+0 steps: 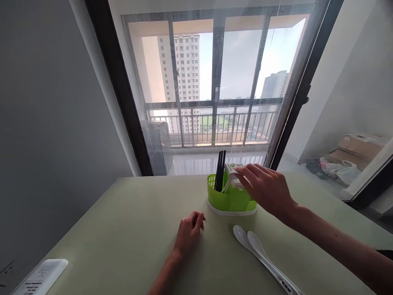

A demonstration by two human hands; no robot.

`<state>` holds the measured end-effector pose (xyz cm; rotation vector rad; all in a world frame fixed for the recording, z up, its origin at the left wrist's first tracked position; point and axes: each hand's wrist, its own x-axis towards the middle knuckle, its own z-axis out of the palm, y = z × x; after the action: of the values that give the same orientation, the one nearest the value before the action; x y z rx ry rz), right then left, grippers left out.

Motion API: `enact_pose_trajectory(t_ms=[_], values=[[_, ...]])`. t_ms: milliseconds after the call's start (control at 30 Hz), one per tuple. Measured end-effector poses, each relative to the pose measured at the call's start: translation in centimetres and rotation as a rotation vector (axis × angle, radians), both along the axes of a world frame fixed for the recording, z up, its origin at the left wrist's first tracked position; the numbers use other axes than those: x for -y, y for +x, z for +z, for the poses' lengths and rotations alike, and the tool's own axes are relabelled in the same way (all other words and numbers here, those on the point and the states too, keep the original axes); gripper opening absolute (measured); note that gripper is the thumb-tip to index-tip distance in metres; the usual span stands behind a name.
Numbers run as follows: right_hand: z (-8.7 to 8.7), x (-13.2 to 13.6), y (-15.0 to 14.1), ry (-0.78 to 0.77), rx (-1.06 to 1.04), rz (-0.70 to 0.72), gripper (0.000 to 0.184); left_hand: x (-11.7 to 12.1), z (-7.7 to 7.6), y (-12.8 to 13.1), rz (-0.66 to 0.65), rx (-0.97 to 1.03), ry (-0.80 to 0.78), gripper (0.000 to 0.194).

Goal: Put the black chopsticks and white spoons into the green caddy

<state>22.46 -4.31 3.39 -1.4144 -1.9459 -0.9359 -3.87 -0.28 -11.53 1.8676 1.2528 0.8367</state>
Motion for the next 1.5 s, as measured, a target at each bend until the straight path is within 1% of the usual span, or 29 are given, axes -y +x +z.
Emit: enact_pose_trajectory(t_ms=[100, 233, 333, 567, 700, 833, 933, 1033, 1067, 1133, 1200, 1333, 1500], values=[[-0.8, -0.6, -0.7, -0.034, 0.039, 0.05, 0.037, 0.1, 0.2, 0.0, -0.003, 0.0, -0.001, 0.052], [-2.0, -1.2, -1.2, -0.065, 0.079, 0.115, 0.029, 0.2, 0.2, 0.0, -0.005, 0.012, 0.0, 0.053], [-2.8, -1.5, -1.3, -0.091, 0.104, 0.119, 0.027, 0.1, 0.2, 0.0, -0.018, 0.01, 0.001, 0.052], [-4.7, -1.5, -1.0, -0.077, 0.095, 0.143, 0.022, 0.1, 0.4, -0.1, -0.01, -0.005, 0.007, 0.053], [-5.3, -1.3, -0.9, -0.108, 0.068, 0.127, 0.02, 0.0, 0.4, 0.0, -0.008, -0.014, 0.008, 0.052], [-5.3, -0.9, -1.1, -0.128, 0.007, 0.113, 0.016, -0.1, 0.4, 0.1, -0.009, -0.015, 0.012, 0.052], [-5.3, 0.1, -1.0, -0.144, -0.059, 0.154, 0.02, -0.1, 0.4, 0.0, -0.006, -0.027, 0.009, 0.052], [-5.3, 2.3, -0.3, -0.172, -0.095, 0.201, 0.031, 0.1, 0.4, 0.1, -0.006, -0.034, 0.01, 0.052], [-5.3, 3.3, 0.2, -0.183, -0.092, 0.205, 0.033, 0.1, 0.4, 0.2, -0.008, -0.034, 0.012, 0.051], [-5.5, 5.1, 1.2, -0.203, -0.089, 0.208, 0.031, 0.2, 0.5, 0.3, -0.011, -0.036, 0.015, 0.05], [-5.8, 6.7, 2.3, -0.266, -0.089, 0.211, 0.029, 0.4, 0.7, 0.4, -0.015, -0.04, 0.014, 0.048], [-7.5, 8.6, 4.1, -0.435, -0.091, 0.229, 0.03, 0.5, 0.8, 0.4, -0.024, -0.052, 0.01, 0.047], [-10.1, 9.0, 4.4, -0.634, -0.156, 0.205, 0.027, 0.5, 0.8, 0.5, -0.016, -0.063, 0.01, 0.046]])
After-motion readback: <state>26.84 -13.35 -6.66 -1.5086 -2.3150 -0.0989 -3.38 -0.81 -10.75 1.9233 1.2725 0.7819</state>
